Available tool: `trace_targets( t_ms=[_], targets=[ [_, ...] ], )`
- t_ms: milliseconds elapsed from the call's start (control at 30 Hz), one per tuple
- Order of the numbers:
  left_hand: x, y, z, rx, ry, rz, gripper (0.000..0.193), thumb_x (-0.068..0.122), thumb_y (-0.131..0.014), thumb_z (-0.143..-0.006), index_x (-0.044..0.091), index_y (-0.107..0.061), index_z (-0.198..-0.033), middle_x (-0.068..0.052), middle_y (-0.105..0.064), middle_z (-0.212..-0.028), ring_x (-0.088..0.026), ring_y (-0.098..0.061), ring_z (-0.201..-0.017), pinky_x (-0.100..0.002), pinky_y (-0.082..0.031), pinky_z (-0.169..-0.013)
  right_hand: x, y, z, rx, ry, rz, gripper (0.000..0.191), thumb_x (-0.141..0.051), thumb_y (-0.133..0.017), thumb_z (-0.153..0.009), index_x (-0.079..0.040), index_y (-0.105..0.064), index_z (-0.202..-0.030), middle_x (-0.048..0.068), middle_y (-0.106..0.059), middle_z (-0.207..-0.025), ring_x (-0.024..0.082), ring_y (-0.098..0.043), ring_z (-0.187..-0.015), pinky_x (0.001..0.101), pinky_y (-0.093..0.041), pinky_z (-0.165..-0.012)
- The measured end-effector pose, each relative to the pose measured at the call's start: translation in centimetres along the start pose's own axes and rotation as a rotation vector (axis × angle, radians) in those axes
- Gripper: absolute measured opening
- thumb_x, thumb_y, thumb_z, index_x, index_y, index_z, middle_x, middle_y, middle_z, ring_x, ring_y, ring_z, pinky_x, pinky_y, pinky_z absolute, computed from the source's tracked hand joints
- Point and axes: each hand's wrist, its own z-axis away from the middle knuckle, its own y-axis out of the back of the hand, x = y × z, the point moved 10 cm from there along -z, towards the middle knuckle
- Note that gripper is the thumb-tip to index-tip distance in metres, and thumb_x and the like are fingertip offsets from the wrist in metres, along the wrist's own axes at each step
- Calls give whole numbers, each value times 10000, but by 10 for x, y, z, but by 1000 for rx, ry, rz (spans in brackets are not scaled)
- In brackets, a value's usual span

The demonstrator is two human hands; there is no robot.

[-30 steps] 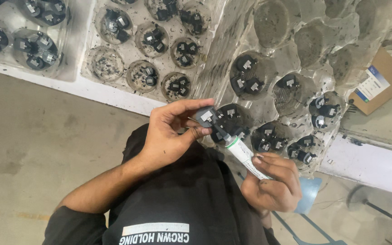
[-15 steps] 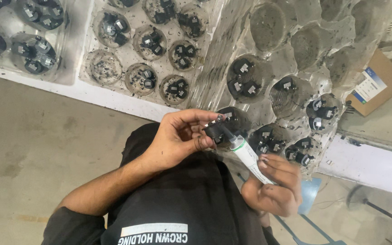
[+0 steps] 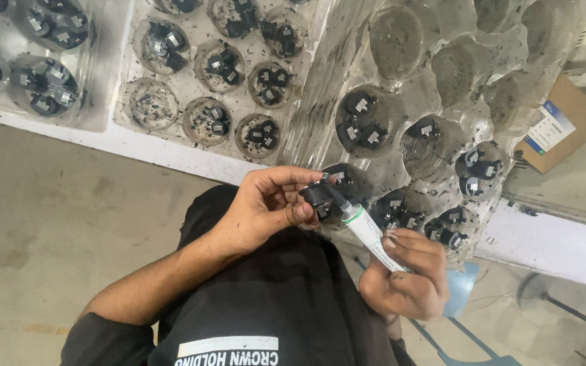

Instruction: The person holds a small black rotor-like component in one hand and a glue tube in the other, squeezing adhesive onto the component's parts. They place the treated component back into a blister tray, pick up the next one, and repeat the gluing step across many components in the trays.

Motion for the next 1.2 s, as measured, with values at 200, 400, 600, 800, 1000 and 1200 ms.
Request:
trace_targets(
  t_ms=[200,400,600,800,1000,1200],
  targets=[
    [-5,5,1,-11,16,61,469,142,-764,-1008,-66,-629,-1406,-114,-736,-1206,-151,-708,-934,-324,-616,-880,0,-2,0,-6,-36,26,405,208,-697,-744,-58,-392,-762,178,-634,-777,281,-660,-710,443,-664,-638],
    [-6,1,-1,-48,47,253,410,181,-744,-972,8,-639,-1328,-81,-724,-1319,-168,-726,-922,-351,-633,-847,-6,0,-3,-41,-113,69,397,207,-678,-764,-62,-386,-751,179,-647,-799,288,-684,-744,428,-663,-629],
    [13,-11,-29,-26,-1,-89,474,-7,-841,-877,42,-684,-1322,-61,-748,-1138,-107,-710,-1012,-288,-606,-904,6,50,22,243,-335,74,439,120,-790,-832,-74,-398,-873,170,-644,-881,293,-702,-835,393,-610,-759],
    [31,-53,-118,-133,-212,-884,422,16,-899,-775,100,-727,-1152,-6,-736,-944,-55,-690,-800,-238,-595,-699,25,128,52,510,-373,123,526,29,-914,-917,-74,-399,-875,119,-581,-852,219,-592,-783,289,-469,-724],
    [5,-139,-155,-615,-664,-1498,328,62,-834,-722,94,-730,-1032,-95,-711,-932,-323,-714,-900,-429,-569,-750,37,174,72,528,-343,169,477,45,-871,-926,-83,-413,-889,111,-573,-857,222,-604,-818,289,-452,-720],
    [-50,-161,-177,-828,-685,-1874,258,168,-855,-632,139,-744,-862,-102,-644,-923,-339,-679,-939,-472,-548,-738,50,212,82,532,-367,149,447,56,-841,-933,-85,-420,-884,129,-620,-844,205,-613,-821,280,-459,-734]
  ],
)
